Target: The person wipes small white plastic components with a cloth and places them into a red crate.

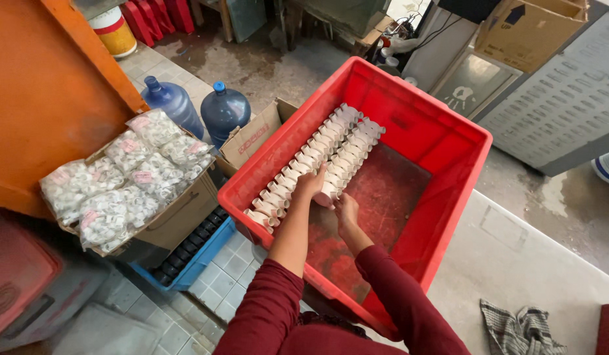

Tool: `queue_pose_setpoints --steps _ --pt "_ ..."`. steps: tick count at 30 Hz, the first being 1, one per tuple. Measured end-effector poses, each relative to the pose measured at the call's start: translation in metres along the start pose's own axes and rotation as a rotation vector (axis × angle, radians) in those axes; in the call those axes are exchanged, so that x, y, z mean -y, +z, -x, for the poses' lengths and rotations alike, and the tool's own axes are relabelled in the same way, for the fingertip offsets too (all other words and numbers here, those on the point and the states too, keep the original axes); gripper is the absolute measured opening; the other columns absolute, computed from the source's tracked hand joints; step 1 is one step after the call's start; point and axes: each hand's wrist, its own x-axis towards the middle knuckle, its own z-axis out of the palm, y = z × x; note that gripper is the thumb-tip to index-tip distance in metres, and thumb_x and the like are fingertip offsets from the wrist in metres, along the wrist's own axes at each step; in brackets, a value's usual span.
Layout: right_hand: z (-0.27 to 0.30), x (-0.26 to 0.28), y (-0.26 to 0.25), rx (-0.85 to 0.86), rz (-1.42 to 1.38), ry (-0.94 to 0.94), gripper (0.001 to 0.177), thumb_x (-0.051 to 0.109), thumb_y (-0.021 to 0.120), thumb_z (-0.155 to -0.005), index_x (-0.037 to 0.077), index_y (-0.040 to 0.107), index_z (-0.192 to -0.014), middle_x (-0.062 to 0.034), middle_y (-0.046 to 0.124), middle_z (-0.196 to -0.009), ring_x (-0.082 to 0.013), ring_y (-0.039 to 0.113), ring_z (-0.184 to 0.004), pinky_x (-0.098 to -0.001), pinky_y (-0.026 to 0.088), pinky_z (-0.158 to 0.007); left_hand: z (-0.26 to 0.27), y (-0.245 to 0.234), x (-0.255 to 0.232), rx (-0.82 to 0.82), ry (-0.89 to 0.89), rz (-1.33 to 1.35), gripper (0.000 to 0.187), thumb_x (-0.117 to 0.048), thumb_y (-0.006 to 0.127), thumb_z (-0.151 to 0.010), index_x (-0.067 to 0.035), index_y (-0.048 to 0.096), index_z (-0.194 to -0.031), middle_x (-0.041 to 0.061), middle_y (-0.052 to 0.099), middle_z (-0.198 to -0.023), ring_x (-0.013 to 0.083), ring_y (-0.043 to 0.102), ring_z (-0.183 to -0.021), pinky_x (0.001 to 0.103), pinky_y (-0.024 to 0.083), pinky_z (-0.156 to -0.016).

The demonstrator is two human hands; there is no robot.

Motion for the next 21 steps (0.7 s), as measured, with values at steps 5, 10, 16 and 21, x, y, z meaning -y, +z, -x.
queue_pose_setpoints --steps 5,10,16,21 --pt "-0.036 -0.028 -0.008 -0.052 0.026 -0.004 0.01 0.022 0.057 -0.074 0.012 0.057 -0.072 0.0036 0.041 -0.052 -0.0053 0.041 -0.045 -0.0189 0.03 -0.041 -0.007 0.006 0.004 0.04 0.024 -0.036 0.1 -0.073 0.005 -0.083 0.006 0.047 -0.128 0.025 0.046 -0.133 0.0313 0.037 -0.132 0.039 0.026 -0.111" --pt "-0.065 -0.048 -0.006 -0.089 -0.092 0.023 0.014 0.018 0.059 -0.073 0.006 0.054 -0.077 -0.001 0.038 -0.053 -0.0082 0.04 -0.042 -0.022 0.033 -0.039 -0.045 0.025 0.021 0.07 0.041 -0.072 0.102 -0.073 0.0 -0.084 0.006 0.043 -0.131 0.025 0.041 -0.137 0.0317 0.032 -0.135 0.04 0.021 -0.114" --pt "-0.07 -0.052 -0.004 -0.068 -0.131 0.086 0.022 0.026 0.058 -0.074 0.009 0.061 -0.089 -0.0084 0.057 -0.067 -0.017 0.06 -0.055 -0.0194 0.039 -0.043 -0.025 0.013 0.018 0.139 0.042 -0.055 0.102 -0.07 -0.004 -0.083 0.007 0.036 -0.135 0.024 0.036 -0.142 0.0291 0.029 -0.137 0.039 0.017 -0.116" --pt "-0.075 -0.058 -0.007 -0.008 -0.057 0.1 0.031 0.038 0.052 -0.08 0.015 0.06 -0.099 -0.0142 0.062 -0.075 -0.0191 0.063 -0.065 -0.0202 0.04 -0.046 -0.01 0.006 0.01 0.176 0.051 -0.076 0.099 -0.064 -0.008 -0.084 0.009 0.035 -0.135 0.024 0.034 -0.143 0.0283 0.027 -0.138 0.039 0.013 -0.117"
